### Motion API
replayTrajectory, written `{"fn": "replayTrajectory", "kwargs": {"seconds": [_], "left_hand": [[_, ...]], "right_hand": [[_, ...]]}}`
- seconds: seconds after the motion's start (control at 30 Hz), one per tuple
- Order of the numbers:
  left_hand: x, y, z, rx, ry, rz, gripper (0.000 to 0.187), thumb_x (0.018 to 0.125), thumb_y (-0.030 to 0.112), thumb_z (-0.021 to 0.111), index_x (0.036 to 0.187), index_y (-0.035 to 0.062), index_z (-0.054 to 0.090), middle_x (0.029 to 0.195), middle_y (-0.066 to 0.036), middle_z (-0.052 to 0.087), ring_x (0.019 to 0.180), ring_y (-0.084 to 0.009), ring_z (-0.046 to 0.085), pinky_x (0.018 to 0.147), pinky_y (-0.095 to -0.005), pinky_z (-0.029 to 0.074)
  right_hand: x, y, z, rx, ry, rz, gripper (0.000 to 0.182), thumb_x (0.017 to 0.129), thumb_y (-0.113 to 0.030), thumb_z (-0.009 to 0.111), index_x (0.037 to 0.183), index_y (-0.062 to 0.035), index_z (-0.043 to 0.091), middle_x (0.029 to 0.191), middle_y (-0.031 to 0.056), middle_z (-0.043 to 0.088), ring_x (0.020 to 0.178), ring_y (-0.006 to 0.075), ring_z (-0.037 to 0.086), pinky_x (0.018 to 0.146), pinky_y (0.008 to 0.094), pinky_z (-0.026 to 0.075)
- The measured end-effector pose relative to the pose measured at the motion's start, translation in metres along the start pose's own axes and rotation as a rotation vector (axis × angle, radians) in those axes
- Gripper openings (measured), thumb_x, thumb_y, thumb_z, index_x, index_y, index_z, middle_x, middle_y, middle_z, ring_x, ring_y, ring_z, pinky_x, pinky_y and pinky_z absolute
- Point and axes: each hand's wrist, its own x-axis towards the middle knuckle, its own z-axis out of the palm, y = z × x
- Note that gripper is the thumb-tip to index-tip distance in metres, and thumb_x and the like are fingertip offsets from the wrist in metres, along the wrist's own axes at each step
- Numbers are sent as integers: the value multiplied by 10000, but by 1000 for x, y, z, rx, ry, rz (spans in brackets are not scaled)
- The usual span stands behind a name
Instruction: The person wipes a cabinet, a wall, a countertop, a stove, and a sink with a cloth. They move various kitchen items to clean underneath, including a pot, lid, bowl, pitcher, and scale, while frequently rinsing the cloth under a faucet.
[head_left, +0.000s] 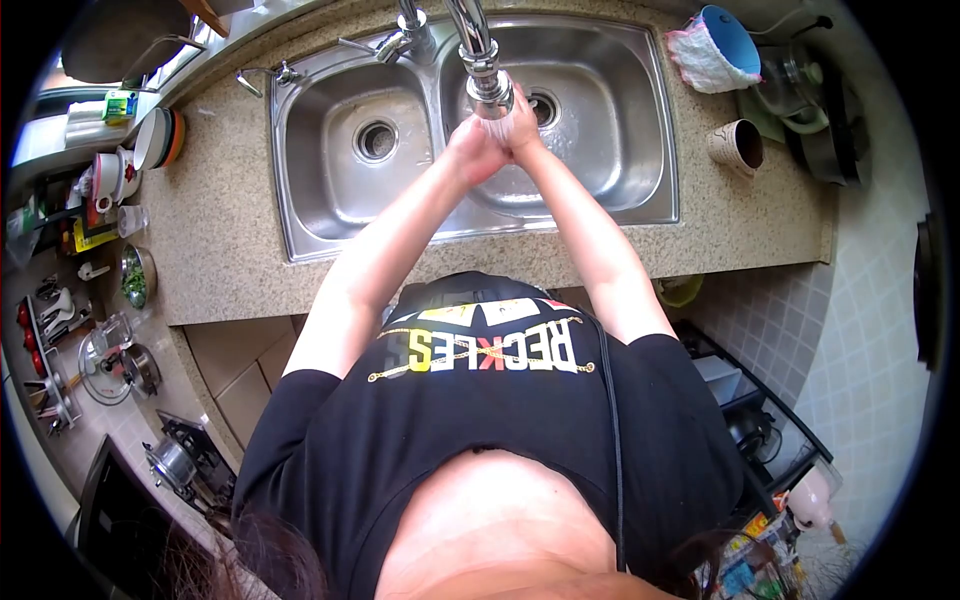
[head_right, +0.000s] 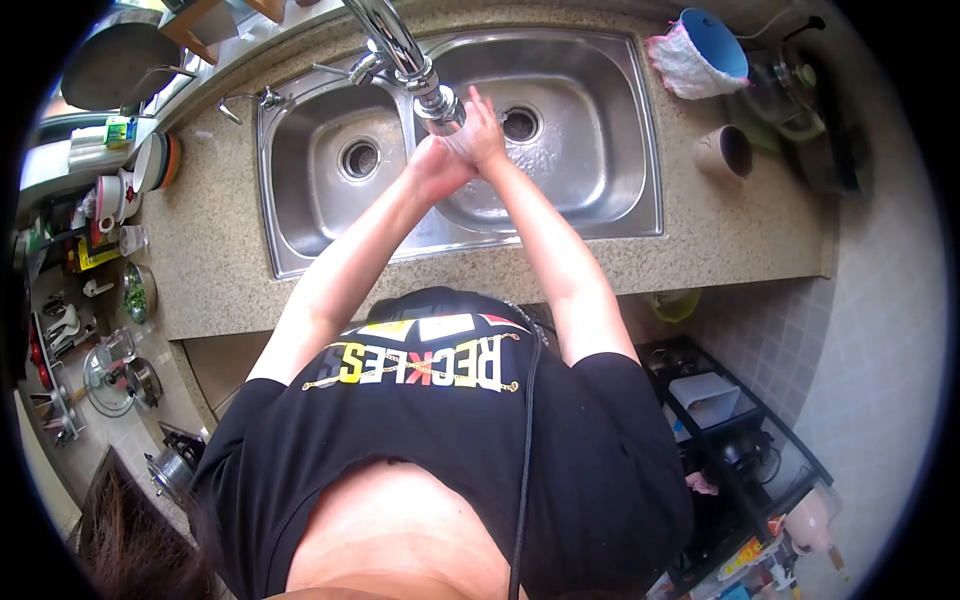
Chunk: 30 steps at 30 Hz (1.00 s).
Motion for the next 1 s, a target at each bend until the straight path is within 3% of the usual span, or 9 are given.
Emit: {"fn": "replayTrajectory", "kwargs": {"seconds": [0.07,0.23,0.33,0.43,0.6,0.73,0.77,0.83,1.0], "left_hand": [[7,1,-7,-2,25,22,390,981,352,274,1200,107,484,1212,-71,533,1087,-245,509,955,-445,379],[6,13,-4,262,273,171,497,972,474,216,1196,123,487,1160,-68,562,1046,-230,523,920,-418,403],[-3,11,5,228,406,236,535,959,517,222,1179,113,495,1127,-70,574,1024,-227,536,893,-407,417],[0,5,-25,511,275,166,545,953,487,288,1345,108,300,1328,-105,409,1215,-252,382,1020,-399,270],[-23,-5,-28,1090,500,186,744,878,344,453,1460,121,45,1510,-126,88,1385,-253,106,1110,-328,51],[-34,-1,-39,952,433,36,726,905,379,450,1462,163,37,1500,-131,136,1341,-344,222,1079,-458,186],[-39,0,-39,870,417,-8,711,911,384,442,1462,163,50,1488,-132,172,1305,-352,282,1047,-473,239],[-45,0,-39,796,431,-21,618,927,397,418,1434,142,174,1403,-126,343,1175,-340,450,956,-465,363],[-49,3,-37,670,385,-96,473,945,402,376,1315,112,323,1273,-141,464,1103,-346,505,920,-478,410]], "right_hand": [[-7,-10,3,466,131,78,427,854,-271,582,1203,-36,506,1100,160,607,1043,275,564,876,321,437],[-50,-52,15,157,-27,81,341,906,-191,490,1225,-72,498,1151,94,575,1067,181,525,847,300,455],[-54,-65,17,859,-37,528,278,902,-232,512,1116,-62,561,1048,71,616,984,179,587,816,322,464],[-43,-69,3,938,140,607,216,843,-33,565,1056,-67,569,977,48,618,863,164,611,643,276,499],[-28,-29,-10,946,177,923,113,862,-78,535,968,-98,568,818,34,598,628,131,563,439,246,407],[-22,-43,-4,1065,85,1036,55,879,-123,482,876,-123,538,685,19,532,452,120,460,319,219,253],[-21,-32,3,1090,80,1054,248,867,-367,580,864,-120,566,608,6,496,427,132,436,332,255,230],[-15,-28,8,1051,64,1026,253,870,-375,572,859,-122,560,605,8,492,424,135,430,336,258,233],[-2,-47,0,1313,125,1055,159,882,-226,470,759,-126,480,569,17,420,409,156,385,328,274,225]]}}
